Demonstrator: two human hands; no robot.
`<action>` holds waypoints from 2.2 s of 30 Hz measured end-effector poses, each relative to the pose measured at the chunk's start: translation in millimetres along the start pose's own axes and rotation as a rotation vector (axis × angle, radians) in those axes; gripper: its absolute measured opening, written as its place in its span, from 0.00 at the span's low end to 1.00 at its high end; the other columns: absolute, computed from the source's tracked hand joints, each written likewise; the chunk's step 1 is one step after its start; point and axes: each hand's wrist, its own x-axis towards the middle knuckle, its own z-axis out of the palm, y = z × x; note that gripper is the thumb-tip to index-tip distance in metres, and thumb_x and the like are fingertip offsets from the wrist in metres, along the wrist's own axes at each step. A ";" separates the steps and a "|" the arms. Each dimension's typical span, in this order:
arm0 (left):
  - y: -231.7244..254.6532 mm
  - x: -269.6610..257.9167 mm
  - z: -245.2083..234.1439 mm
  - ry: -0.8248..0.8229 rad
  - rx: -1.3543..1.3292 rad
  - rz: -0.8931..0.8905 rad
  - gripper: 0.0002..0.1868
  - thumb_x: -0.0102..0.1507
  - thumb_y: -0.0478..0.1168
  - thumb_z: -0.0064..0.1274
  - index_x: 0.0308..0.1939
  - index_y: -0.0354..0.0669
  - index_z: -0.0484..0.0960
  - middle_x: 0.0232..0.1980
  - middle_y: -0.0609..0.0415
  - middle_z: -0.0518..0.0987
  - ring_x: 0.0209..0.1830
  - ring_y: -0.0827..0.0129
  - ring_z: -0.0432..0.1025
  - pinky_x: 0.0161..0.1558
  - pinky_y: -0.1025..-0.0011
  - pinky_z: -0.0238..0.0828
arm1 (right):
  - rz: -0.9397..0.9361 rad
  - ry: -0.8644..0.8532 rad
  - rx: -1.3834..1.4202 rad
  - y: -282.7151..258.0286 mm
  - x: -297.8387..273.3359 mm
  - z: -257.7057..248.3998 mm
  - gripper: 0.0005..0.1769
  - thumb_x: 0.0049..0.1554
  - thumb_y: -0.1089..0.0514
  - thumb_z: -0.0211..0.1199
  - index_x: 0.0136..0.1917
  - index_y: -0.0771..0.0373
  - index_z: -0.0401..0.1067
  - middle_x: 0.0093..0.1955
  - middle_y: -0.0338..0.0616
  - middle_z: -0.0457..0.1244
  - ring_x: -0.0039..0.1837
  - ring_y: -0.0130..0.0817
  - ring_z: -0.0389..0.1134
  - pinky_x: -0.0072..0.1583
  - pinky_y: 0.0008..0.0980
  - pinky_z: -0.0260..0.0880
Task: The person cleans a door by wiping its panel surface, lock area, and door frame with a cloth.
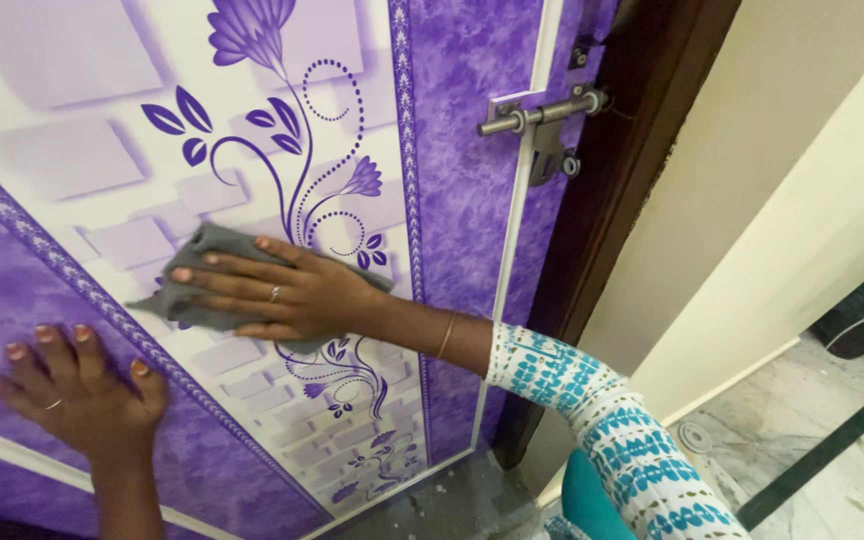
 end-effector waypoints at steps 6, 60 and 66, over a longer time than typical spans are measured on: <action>6.4 1.9 -9.8 0.002 -0.024 0.007 0.38 0.74 0.58 0.30 0.87 0.56 0.45 0.89 0.51 0.44 0.89 0.45 0.39 0.82 0.32 0.33 | 0.164 0.152 -0.257 66.8 -86.5 -43.1 0.34 0.72 0.26 0.44 0.81 0.45 0.61 0.86 0.38 0.45 0.87 0.40 0.40 0.83 0.52 0.21; 311.0 114.7 -33.8 -0.127 -0.132 0.320 0.34 0.73 0.68 0.41 0.83 0.75 0.60 0.86 0.64 0.54 0.87 0.58 0.38 0.77 0.31 0.21 | 1.641 1.685 2.339 -124.0 -308.3 -170.8 0.34 0.60 0.34 0.49 0.73 0.53 0.60 0.77 0.44 0.55 0.75 0.40 0.55 0.73 0.48 0.53; 312.1 116.2 -33.2 -0.045 -0.042 0.321 0.32 0.74 0.66 0.44 0.82 0.77 0.62 0.86 0.66 0.55 0.87 0.61 0.39 0.75 0.30 0.20 | 1.713 1.629 2.259 -138.9 -304.1 -178.8 0.37 0.60 0.31 0.48 0.75 0.51 0.58 0.77 0.43 0.54 0.75 0.40 0.54 0.72 0.47 0.55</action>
